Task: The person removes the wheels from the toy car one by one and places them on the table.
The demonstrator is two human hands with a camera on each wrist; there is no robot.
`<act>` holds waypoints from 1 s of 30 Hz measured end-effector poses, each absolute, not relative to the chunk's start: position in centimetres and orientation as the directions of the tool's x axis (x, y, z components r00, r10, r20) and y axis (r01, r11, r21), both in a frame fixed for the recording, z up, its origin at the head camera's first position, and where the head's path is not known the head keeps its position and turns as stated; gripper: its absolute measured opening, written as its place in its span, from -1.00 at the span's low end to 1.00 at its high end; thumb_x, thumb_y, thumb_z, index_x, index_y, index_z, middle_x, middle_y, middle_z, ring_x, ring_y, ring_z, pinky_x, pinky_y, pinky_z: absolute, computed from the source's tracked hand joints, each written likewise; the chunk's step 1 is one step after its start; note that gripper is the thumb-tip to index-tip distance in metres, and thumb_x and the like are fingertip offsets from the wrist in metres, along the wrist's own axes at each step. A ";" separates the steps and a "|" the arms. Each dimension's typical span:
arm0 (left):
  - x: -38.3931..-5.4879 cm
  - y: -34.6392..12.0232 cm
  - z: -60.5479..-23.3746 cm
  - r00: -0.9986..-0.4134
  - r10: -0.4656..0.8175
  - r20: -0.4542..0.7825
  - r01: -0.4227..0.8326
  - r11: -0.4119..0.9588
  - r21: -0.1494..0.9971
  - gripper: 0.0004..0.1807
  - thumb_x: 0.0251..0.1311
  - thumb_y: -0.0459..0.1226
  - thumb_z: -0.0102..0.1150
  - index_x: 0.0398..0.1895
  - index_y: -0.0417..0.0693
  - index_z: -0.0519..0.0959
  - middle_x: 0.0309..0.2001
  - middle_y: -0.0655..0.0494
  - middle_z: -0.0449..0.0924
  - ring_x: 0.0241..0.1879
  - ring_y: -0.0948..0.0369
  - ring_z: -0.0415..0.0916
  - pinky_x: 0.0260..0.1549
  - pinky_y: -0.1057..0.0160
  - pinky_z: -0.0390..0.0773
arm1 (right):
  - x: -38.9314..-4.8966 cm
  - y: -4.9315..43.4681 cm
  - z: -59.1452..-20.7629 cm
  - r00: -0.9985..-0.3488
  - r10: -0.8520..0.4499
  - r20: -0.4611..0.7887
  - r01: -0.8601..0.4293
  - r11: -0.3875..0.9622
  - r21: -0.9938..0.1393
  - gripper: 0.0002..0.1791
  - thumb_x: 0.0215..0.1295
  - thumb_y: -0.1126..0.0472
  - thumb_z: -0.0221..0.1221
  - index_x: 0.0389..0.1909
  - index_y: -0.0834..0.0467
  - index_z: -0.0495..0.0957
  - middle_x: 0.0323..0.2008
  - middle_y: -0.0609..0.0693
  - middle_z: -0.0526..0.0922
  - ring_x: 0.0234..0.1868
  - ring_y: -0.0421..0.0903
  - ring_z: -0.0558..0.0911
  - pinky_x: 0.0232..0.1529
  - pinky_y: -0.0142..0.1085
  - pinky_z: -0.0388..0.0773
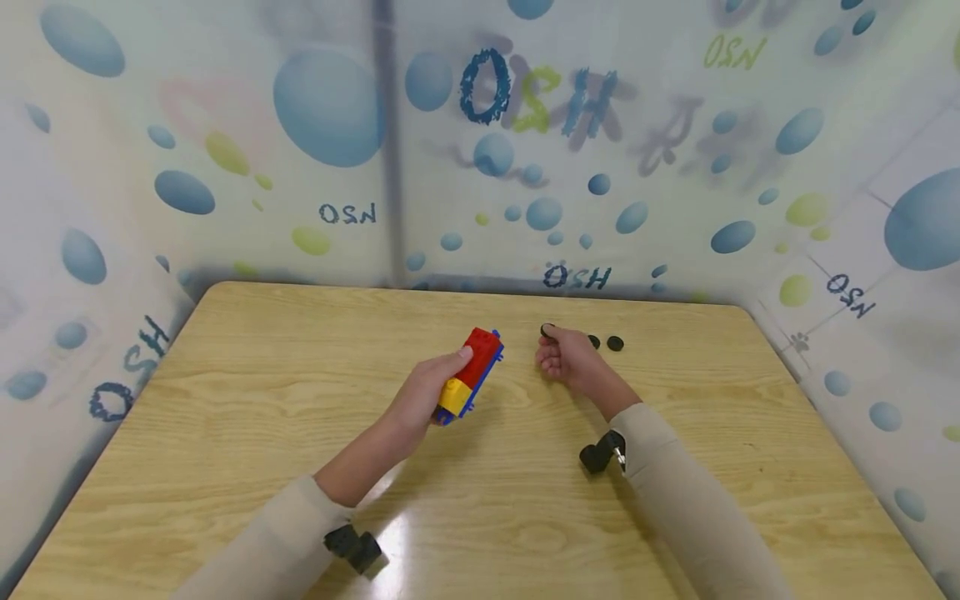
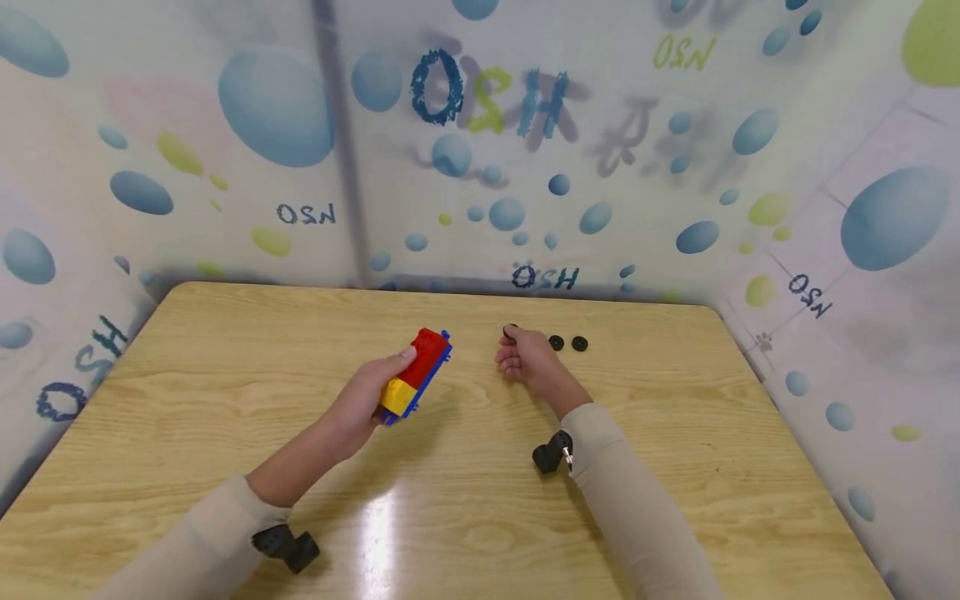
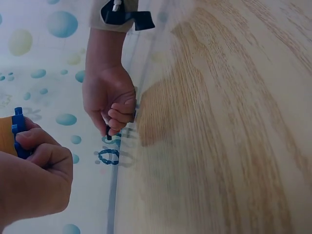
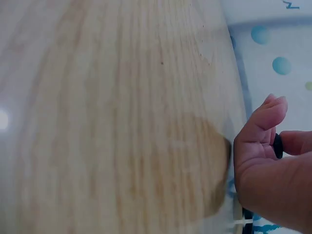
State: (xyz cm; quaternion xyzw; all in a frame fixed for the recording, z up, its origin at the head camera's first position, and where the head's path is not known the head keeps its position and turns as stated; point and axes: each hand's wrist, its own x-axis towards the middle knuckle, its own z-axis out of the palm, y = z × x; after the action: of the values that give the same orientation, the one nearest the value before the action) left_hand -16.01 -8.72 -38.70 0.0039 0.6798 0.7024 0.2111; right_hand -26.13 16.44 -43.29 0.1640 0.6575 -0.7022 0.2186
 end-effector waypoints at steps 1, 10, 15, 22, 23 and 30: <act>-16.0 -8.8 -38.7 -0.909 0.309 -0.281 -0.289 0.019 0.957 -0.37 0.32 0.19 -0.06 0.07 -0.17 0.50 -0.32 0.00 0.47 -0.42 0.15 0.44 -0.49 0.30 0.40 | -26.3 16.5 -43.4 -0.845 -0.083 -0.528 0.532 -0.034 -0.846 -0.65 0.55 -0.01 -0.13 -0.19 0.22 0.38 -0.64 -0.05 0.52 -0.71 -0.23 0.42 -0.63 -0.42 0.38; -15.9 -9.0 -38.5 -0.871 0.377 -0.315 -0.344 -0.010 0.939 -0.45 0.33 0.11 -0.04 0.24 0.01 0.35 -0.15 -0.01 0.44 -0.33 0.15 0.41 -0.44 0.32 0.40 | -26.9 17.2 -43.7 -0.820 0.010 -0.573 0.573 0.017 -0.819 -0.60 0.51 -0.08 -0.07 -0.18 0.21 0.47 -0.65 -0.10 0.50 -0.76 -0.29 0.37 -0.71 -0.47 0.35; -15.9 -9.3 -38.4 -0.856 0.414 -0.309 -0.353 -0.031 0.935 -0.51 0.34 0.09 -0.06 0.16 0.00 0.36 -0.19 0.00 0.42 -0.35 0.16 0.38 -0.47 0.34 0.35 | -26.8 17.4 -43.8 -0.824 0.036 -0.565 0.566 0.011 -0.824 -0.60 0.49 -0.08 -0.05 -0.23 0.21 0.46 -0.67 -0.10 0.51 -0.77 -0.31 0.39 -0.71 -0.49 0.37; -16.1 -9.6 -38.4 -0.853 0.431 -0.294 -0.353 -0.063 0.933 -0.54 0.36 0.08 -0.07 0.13 -0.01 0.40 -0.24 0.01 0.41 -0.45 0.18 0.34 -0.60 0.37 0.26 | -26.2 17.7 -43.2 -0.825 0.062 -0.562 0.563 -0.001 -0.827 -0.60 0.46 -0.08 0.01 -0.27 0.22 0.43 -0.65 -0.08 0.53 -0.76 -0.29 0.41 -0.69 -0.47 0.38; -16.1 -9.6 -38.4 -0.854 0.431 -0.292 -0.354 -0.070 0.932 -0.52 0.36 0.09 -0.07 0.14 -0.02 0.40 -0.25 0.02 0.41 -0.46 0.19 0.33 -0.60 0.37 0.25 | -26.1 17.8 -42.9 -0.827 0.055 -0.559 0.560 -0.004 -0.828 -0.59 0.46 -0.09 0.01 -0.25 0.23 0.43 -0.64 -0.08 0.53 -0.75 -0.28 0.41 -0.69 -0.47 0.39; -16.2 -9.7 -38.4 -0.840 0.455 -0.295 -0.367 -0.077 0.927 -0.41 0.36 0.13 -0.07 0.15 -0.16 0.40 -0.30 0.07 0.42 -0.52 0.22 0.29 -0.61 0.39 0.23 | -24.1 17.6 -40.7 -0.844 -0.084 -0.530 0.525 0.072 -0.848 -0.44 0.45 -0.12 0.00 0.04 0.35 0.38 -0.67 -0.07 0.50 -0.74 -0.24 0.38 -0.68 -0.45 0.37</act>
State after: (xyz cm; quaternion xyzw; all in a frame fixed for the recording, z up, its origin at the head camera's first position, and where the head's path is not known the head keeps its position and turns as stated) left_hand -16.18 -9.73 -38.43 0.0355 0.6188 0.7329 0.2803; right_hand -24.06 17.59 -40.72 0.1586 0.6951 -0.6624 0.2299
